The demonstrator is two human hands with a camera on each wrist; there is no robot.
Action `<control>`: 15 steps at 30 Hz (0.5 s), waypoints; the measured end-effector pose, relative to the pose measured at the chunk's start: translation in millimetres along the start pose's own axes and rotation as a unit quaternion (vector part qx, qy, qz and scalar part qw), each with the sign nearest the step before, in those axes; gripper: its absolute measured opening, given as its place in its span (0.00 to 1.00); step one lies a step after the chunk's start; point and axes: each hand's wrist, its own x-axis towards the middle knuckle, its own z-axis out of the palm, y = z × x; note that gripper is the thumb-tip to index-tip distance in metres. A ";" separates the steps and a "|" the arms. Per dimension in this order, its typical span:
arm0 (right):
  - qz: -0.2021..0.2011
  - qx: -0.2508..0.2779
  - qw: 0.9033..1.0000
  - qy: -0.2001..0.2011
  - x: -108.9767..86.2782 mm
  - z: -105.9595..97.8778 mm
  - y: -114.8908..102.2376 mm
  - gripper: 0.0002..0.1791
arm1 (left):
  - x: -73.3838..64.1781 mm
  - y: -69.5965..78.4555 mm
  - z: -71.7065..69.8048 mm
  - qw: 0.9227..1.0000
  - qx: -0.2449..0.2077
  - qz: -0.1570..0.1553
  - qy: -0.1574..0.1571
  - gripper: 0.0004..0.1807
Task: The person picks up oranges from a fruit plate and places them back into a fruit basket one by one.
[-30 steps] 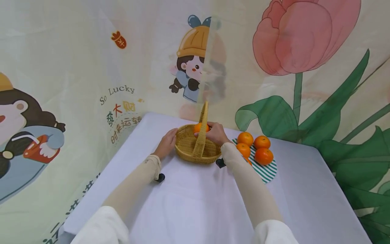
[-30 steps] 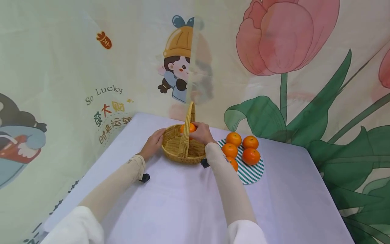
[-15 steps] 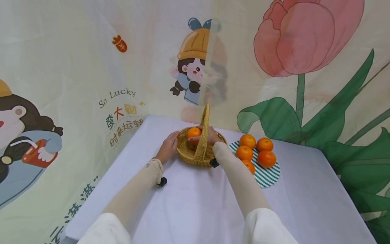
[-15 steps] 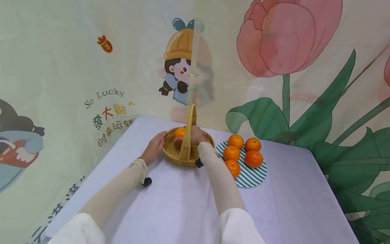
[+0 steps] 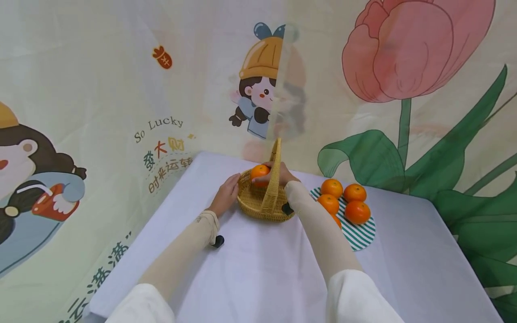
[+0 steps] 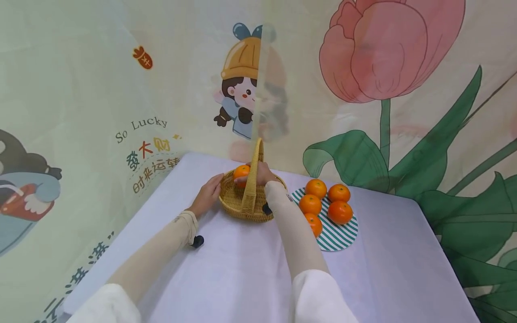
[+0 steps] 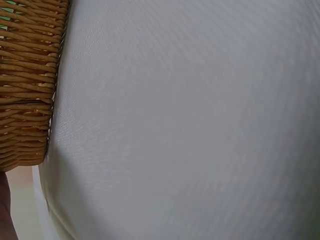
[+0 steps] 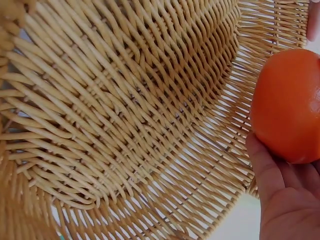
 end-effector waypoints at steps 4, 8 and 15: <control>0.010 -0.008 1.000 0.004 8.1 9.4 3.5 0.35 | -4.1 2.1 -0.5 1.000 -0.004 -0.010 -0.006 0.25; -0.016 -0.055 0.998 0.005 22.4 17.1 10.5 0.38 | -3.8 4.2 -2.2 1.000 -0.006 -0.005 -0.004 0.25; -0.038 -0.091 0.995 0.001 41.0 26.8 17.3 0.37 | -1.1 3.4 -2.7 1.000 -0.008 -0.006 0.002 0.25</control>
